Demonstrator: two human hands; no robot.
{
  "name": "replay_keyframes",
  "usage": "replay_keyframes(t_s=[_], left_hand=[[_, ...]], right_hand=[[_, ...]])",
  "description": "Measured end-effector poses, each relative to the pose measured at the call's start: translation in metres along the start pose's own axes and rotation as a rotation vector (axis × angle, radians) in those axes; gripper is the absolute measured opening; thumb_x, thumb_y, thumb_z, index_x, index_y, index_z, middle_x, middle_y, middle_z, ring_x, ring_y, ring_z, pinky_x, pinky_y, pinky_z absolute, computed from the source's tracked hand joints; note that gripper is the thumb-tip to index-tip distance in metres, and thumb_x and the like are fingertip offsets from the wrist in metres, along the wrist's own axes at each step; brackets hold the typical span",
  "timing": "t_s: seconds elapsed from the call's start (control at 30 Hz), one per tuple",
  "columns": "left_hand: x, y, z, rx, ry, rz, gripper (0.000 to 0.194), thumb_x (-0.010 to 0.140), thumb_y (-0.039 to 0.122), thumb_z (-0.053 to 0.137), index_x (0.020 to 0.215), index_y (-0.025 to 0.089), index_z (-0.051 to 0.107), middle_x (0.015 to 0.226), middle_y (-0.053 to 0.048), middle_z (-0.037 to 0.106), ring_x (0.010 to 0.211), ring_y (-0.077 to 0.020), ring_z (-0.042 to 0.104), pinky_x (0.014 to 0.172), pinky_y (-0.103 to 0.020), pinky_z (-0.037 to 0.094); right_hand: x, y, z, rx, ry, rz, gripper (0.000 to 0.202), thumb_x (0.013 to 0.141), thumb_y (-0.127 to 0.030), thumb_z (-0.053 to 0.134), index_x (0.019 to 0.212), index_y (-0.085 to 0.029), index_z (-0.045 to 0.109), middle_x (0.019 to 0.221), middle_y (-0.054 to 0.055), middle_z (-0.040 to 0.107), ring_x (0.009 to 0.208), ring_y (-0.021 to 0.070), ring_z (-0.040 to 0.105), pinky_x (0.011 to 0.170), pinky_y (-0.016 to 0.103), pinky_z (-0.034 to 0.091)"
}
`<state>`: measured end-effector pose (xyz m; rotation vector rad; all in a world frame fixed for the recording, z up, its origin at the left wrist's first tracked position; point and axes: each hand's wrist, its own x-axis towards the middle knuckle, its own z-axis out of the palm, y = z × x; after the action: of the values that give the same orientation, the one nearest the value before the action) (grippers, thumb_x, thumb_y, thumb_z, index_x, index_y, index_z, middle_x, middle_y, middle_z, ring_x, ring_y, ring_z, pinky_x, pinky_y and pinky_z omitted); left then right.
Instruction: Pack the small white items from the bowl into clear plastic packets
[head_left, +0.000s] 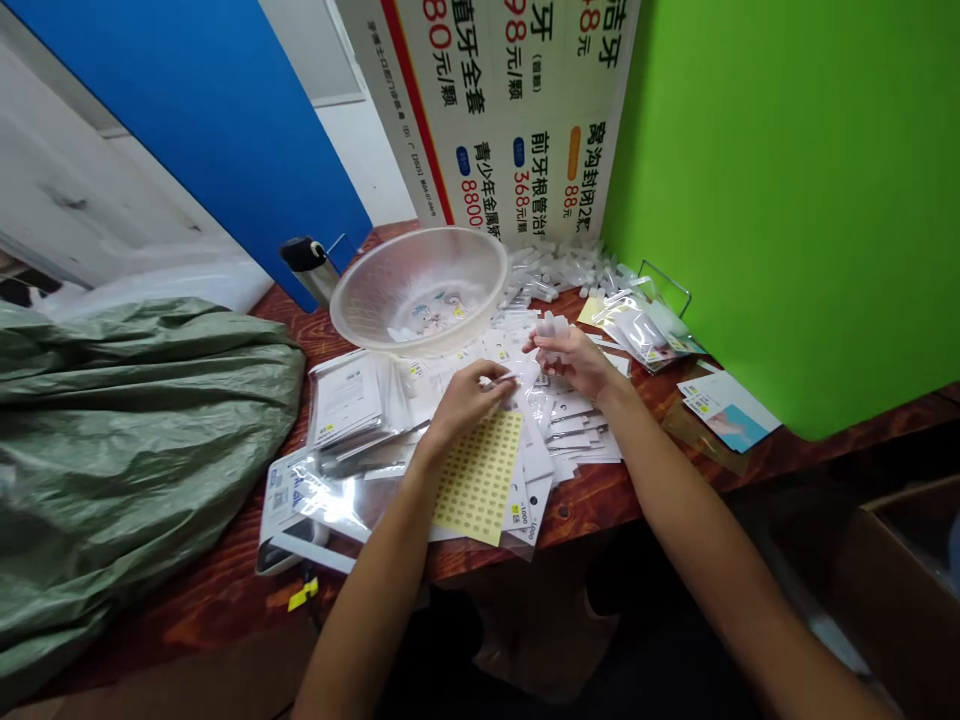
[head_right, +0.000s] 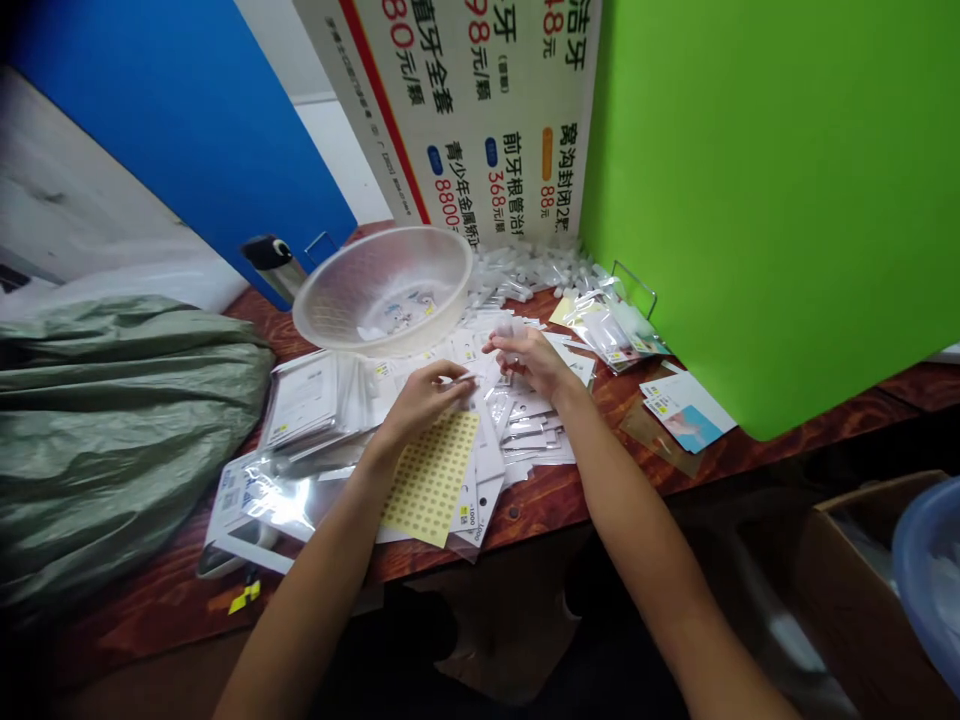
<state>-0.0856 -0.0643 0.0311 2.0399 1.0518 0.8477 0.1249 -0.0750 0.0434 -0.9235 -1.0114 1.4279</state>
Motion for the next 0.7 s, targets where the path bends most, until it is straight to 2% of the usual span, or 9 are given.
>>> replay_keyframes(t_s=[0.1,0.23,0.33,0.43,0.5,0.57,0.63,0.7], left_hand=[[0.002,-0.007,-0.004,0.039,0.308,-0.013,0.01,0.086,0.028,0.066,0.091,0.02,0.07,0.089,-0.002,0.074,0.087,-0.0185,0.067,0.085,-0.031,0.051],[0.003,-0.011,-0.003,0.012,0.486,0.086,0.013,0.086,0.03,0.069,0.095,0.021,0.068,0.092,-0.002,0.075,0.09,-0.0199,0.069,0.088,-0.034,0.053],[0.003,-0.009,-0.001,0.0,0.611,0.22,0.029,0.086,0.034,0.073,0.11,0.021,0.065,0.108,-0.006,0.073,0.099,-0.0219,0.068,0.095,-0.038,0.052],[0.004,-0.005,-0.001,-0.119,0.699,0.316,0.059,0.083,0.038,0.078,0.134,0.024,0.051,0.139,-0.012,0.058,0.122,-0.0248,0.06,0.103,-0.04,0.05],[0.005,-0.003,-0.002,-0.24,0.635,0.293,0.063,0.083,0.042,0.078,0.136,0.025,0.049,0.144,-0.013,0.053,0.129,-0.0256,0.056,0.106,-0.04,0.049],[0.004,-0.001,-0.002,-0.358,0.467,0.209,0.055,0.086,0.05,0.073,0.13,0.021,0.056,0.136,-0.014,0.061,0.123,-0.0253,0.061,0.104,-0.04,0.051],[0.003,0.0,-0.001,-0.47,0.298,0.115,0.054,0.089,0.06,0.063,0.121,0.017,0.063,0.123,-0.014,0.068,0.111,-0.0247,0.067,0.096,-0.039,0.054],[0.001,0.0,0.0,-0.542,0.207,0.027,0.058,0.087,0.066,0.06,0.112,0.014,0.069,0.112,-0.012,0.072,0.1,-0.0243,0.069,0.086,-0.036,0.056]], right_hand=[[-0.004,0.002,0.007,-0.192,-0.092,-0.03,0.036,0.068,-0.044,0.084,0.085,-0.016,0.069,0.066,-0.002,0.061,0.053,0.0093,0.044,0.046,0.023,0.032],[-0.001,0.015,0.019,-0.308,-0.104,-0.074,0.043,0.055,-0.044,0.093,0.076,-0.017,0.067,0.066,-0.002,0.06,0.058,0.0114,0.048,0.051,0.024,0.037],[0.004,0.018,0.018,-0.28,-0.008,-0.119,0.045,0.053,-0.044,0.094,0.071,-0.018,0.062,0.063,-0.004,0.057,0.056,0.0111,0.047,0.05,0.024,0.038],[0.008,0.012,0.008,-0.14,0.184,-0.227,0.045,0.054,-0.044,0.093,0.071,-0.02,0.058,0.059,-0.006,0.051,0.051,0.009,0.041,0.045,0.023,0.031],[0.008,0.005,0.001,-0.014,0.28,-0.298,0.046,0.054,-0.043,0.093,0.07,-0.022,0.056,0.058,-0.007,0.048,0.049,0.0083,0.039,0.043,0.022,0.028],[0.005,0.0,-0.002,0.068,0.292,-0.318,0.046,0.054,-0.042,0.093,0.071,-0.022,0.055,0.058,-0.008,0.049,0.049,0.0083,0.04,0.043,0.022,0.028],[0.002,-0.001,0.0,0.061,0.208,-0.292,0.045,0.055,-0.042,0.094,0.072,-0.022,0.057,0.058,-0.007,0.05,0.049,0.008,0.041,0.042,0.021,0.03],[0.0,0.003,0.005,-0.006,0.069,-0.25,0.042,0.058,-0.041,0.094,0.072,-0.021,0.06,0.058,-0.007,0.053,0.047,0.0075,0.042,0.042,0.022,0.032]])
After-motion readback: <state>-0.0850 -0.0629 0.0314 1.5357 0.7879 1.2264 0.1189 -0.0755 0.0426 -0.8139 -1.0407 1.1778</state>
